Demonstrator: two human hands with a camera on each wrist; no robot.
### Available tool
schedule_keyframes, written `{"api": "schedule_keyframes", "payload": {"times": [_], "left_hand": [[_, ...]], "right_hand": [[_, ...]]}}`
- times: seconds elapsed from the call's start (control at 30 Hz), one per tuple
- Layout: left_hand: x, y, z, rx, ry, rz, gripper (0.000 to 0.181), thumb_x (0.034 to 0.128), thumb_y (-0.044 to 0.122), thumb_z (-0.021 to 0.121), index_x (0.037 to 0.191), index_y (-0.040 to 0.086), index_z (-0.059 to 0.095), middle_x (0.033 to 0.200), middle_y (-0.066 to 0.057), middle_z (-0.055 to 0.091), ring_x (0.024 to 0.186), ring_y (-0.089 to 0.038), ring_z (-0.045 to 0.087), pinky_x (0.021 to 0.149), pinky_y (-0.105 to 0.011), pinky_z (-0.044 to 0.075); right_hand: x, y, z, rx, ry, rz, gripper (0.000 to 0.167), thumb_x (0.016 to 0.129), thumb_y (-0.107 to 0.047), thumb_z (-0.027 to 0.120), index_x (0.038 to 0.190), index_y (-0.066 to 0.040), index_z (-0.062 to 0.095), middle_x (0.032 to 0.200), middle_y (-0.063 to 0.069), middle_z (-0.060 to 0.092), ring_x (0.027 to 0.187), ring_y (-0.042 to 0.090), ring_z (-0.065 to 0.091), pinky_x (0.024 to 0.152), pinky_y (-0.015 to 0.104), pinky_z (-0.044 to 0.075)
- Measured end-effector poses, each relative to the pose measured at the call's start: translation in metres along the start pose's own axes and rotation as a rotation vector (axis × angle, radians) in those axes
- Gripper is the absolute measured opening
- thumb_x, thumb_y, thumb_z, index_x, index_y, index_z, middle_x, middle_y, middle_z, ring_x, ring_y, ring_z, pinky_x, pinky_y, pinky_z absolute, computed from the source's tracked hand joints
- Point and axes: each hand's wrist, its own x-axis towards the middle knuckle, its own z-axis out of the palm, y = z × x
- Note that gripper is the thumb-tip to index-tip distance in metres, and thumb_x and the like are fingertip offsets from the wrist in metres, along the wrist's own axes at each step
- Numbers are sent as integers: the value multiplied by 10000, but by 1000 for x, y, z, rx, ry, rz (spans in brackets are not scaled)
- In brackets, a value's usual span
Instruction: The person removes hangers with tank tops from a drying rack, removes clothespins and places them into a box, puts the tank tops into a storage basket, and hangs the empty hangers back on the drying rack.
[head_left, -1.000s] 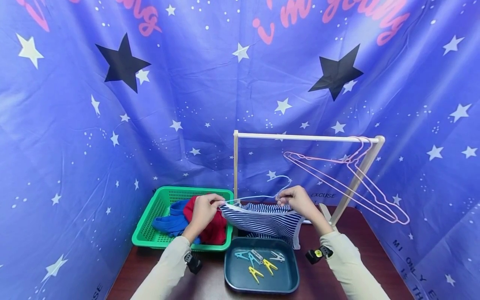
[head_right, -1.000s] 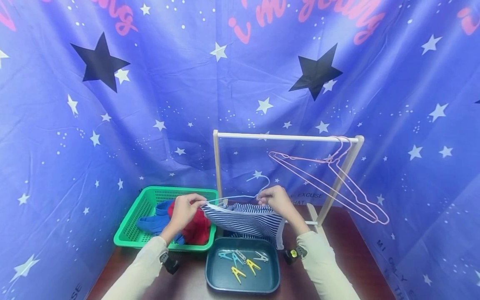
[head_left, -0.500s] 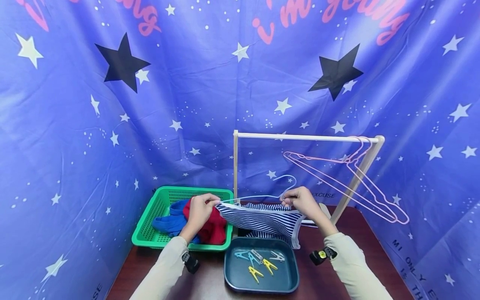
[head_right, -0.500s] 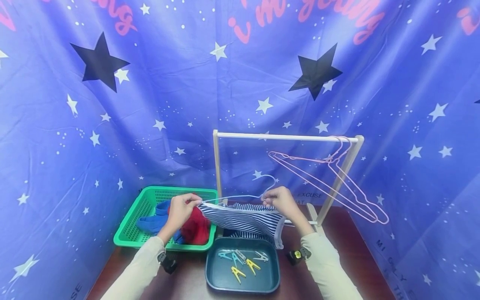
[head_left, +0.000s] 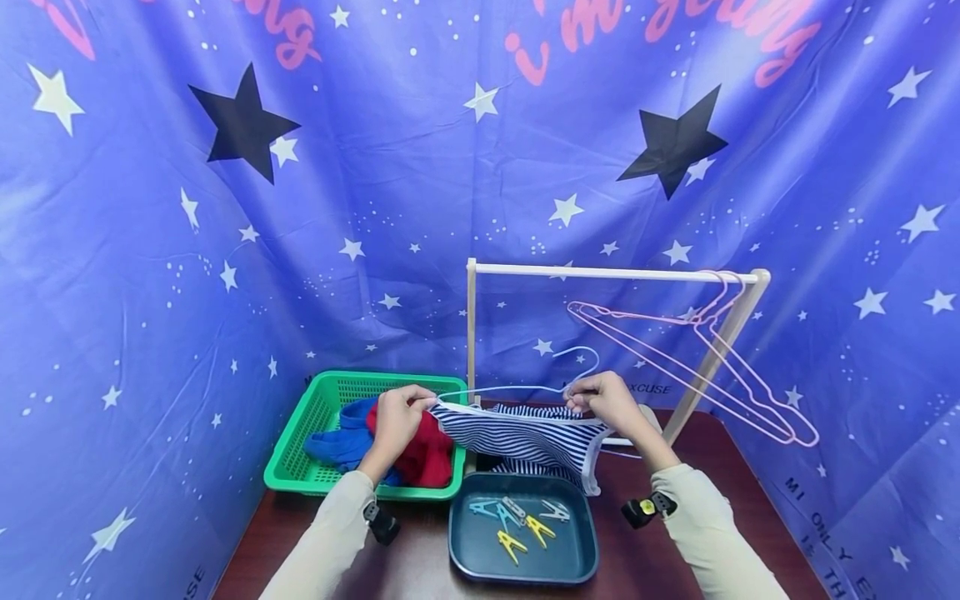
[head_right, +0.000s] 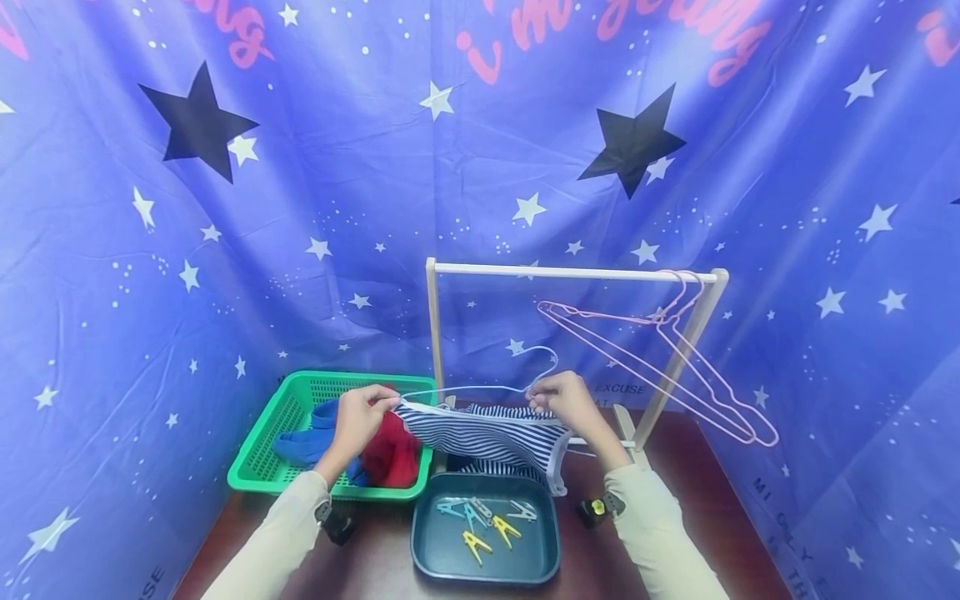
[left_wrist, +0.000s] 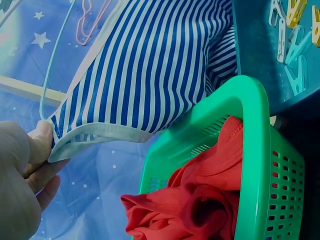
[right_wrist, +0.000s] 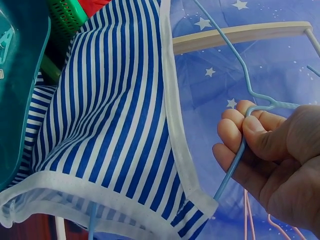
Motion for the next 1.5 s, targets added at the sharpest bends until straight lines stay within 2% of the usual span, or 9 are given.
{"api": "schedule_keyframes", "payload": {"times": [0.2,0.33,0.5,0.73,0.8,0.97,1.17,1.37,1.5], "left_hand": [[-1,-3,-1,18,12,-36,62,857,110,814,868,49,812,822,-79,787,744,-212,714,622,-252,517],[-4,-4,-1,34,15,-41,64,848,95,819,868,35,810,818,-77,786,735,-209,713,620,-252,530],[-7,-2,1,35,5,-15,39,847,52,811,884,40,811,819,-85,784,723,-214,704,622,-265,542],[-10,9,8,59,-10,10,50,859,77,810,909,78,808,842,-53,787,746,-199,715,675,-328,574],[-12,13,10,68,-15,18,51,865,91,808,916,93,807,859,-38,789,767,-191,721,700,-344,580],[-17,26,14,98,-29,97,51,883,121,795,931,114,806,895,-15,788,814,-182,729,734,-369,578],[-23,42,23,135,-56,196,69,861,127,815,928,145,812,888,9,779,760,-145,708,643,-295,535],[-30,62,34,108,-167,244,69,888,133,790,952,117,810,935,-1,779,864,-160,731,761,-335,596],[-32,69,43,107,-222,272,64,905,139,773,956,123,807,935,1,775,904,-164,730,816,-344,599]], "right_hand": [[0,1,-3,6,16,-9,126,901,149,621,956,191,726,893,304,739,710,219,733,677,398,631],[-2,0,-6,20,15,-2,121,916,129,629,957,188,726,910,308,739,712,232,736,668,365,629],[-4,-3,-4,19,16,8,115,911,134,634,953,193,723,902,308,739,720,274,745,678,373,632],[0,-12,0,-5,6,10,102,900,139,641,930,185,727,863,277,743,652,70,683,628,258,613],[2,-16,1,-11,-11,8,104,905,134,640,933,171,733,841,260,744,642,55,672,619,246,608],[10,-32,4,-18,-61,24,117,913,121,638,967,152,736,813,246,744,633,95,689,617,248,610],[19,-45,11,4,-123,65,132,929,100,639,1009,130,739,873,247,753,691,236,734,650,327,629],[31,-54,23,98,-206,86,159,922,106,642,1050,168,711,889,248,754,648,114,702,681,366,638],[35,-60,29,141,-240,91,158,915,117,640,1045,185,699,848,253,748,618,88,683,651,309,631]]}}
